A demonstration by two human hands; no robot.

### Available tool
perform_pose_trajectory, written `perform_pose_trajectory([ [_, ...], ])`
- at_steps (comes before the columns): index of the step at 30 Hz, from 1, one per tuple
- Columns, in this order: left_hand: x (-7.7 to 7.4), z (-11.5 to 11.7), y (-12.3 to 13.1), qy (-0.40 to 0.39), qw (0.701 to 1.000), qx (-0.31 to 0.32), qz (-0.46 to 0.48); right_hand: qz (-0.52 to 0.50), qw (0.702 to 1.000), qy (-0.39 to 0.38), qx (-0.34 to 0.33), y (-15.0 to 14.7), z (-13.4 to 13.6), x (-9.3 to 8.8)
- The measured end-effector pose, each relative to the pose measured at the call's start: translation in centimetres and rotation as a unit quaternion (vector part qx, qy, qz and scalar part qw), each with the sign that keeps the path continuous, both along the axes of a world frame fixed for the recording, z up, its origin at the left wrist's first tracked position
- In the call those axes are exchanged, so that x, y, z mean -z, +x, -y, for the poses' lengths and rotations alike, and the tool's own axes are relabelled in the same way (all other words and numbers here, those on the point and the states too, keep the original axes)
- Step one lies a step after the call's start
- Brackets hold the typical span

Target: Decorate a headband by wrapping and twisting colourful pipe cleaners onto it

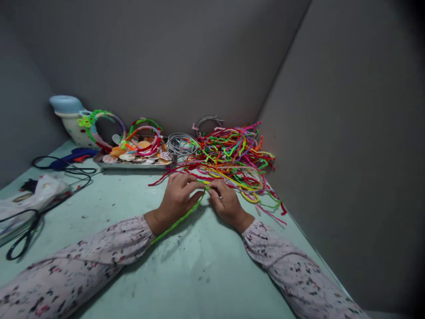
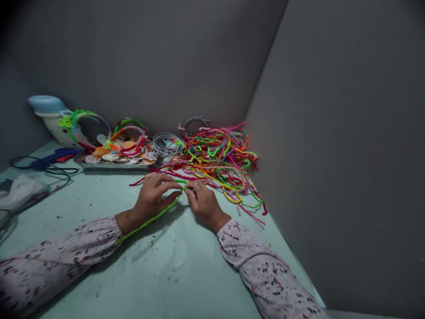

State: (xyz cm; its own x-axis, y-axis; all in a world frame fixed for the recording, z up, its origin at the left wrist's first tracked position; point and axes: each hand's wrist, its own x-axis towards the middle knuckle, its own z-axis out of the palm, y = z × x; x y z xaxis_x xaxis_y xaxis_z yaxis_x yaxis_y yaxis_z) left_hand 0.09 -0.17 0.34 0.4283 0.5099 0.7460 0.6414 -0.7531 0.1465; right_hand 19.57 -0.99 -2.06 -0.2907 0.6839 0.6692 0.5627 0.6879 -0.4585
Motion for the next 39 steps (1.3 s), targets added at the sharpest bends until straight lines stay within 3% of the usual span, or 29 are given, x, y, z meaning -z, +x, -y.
perform_pose_trajectory([
  [39,0.42,-0.35,-0.05,-0.03,0.999,0.033,0.008,0.033,0.999,-0.008,-0.019,0.05,-0.05,0.1],
])
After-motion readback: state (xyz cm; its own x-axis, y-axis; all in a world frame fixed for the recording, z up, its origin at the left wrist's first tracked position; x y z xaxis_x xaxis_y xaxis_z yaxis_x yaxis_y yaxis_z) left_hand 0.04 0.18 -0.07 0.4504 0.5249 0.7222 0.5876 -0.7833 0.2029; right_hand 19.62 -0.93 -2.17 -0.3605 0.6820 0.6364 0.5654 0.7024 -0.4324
